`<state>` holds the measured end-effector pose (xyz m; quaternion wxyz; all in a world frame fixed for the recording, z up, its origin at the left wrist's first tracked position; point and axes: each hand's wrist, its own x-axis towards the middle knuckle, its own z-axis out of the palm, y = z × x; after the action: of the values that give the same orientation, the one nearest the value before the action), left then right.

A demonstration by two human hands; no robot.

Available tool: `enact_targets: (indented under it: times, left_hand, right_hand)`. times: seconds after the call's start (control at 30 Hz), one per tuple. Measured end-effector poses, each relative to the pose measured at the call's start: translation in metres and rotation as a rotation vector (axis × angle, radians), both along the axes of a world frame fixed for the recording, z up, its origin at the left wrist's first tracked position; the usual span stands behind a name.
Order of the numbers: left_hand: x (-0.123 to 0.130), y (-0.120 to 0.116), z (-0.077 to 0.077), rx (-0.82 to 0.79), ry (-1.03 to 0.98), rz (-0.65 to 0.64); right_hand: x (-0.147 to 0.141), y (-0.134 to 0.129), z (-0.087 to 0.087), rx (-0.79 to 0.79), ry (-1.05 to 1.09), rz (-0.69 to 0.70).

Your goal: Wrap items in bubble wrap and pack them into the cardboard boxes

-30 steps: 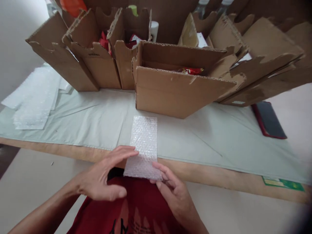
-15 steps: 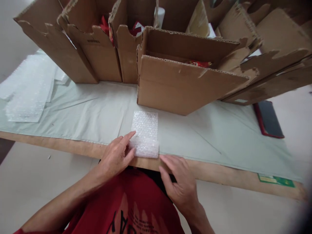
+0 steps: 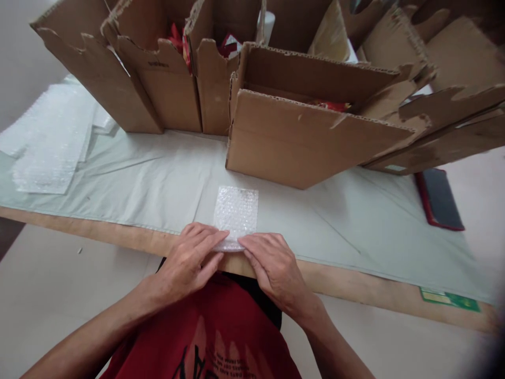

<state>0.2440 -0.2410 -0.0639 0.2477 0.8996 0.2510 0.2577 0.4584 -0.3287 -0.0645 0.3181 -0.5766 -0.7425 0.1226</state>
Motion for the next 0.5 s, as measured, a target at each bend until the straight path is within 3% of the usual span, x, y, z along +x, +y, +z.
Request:
enact_targets:
  times: [0.13, 0.27, 0.4, 0.5]
  left_hand:
    - [0.007, 0.009, -0.009, -0.107, 0.016, 0.128]
    - [0.018, 0.021, -0.012, -0.042, 0.071, 0.208]
    - [0.025, 0.028, -0.015, 0.037, 0.116, 0.220]
    - [0.026, 0.027, -0.013, -0.023, 0.087, 0.254]
  right_hand:
    - [0.002, 0.013, -0.001, -0.038, 0.111, -0.122]
    - [0.000, 0.014, -0.003, 0.148, -0.001, -0.280]
    - [-0.002, 0.008, -0.002, 0.142, -0.141, -0.162]
    - [-0.001, 0.013, -0.006, 0.086, -0.225, -0.084]
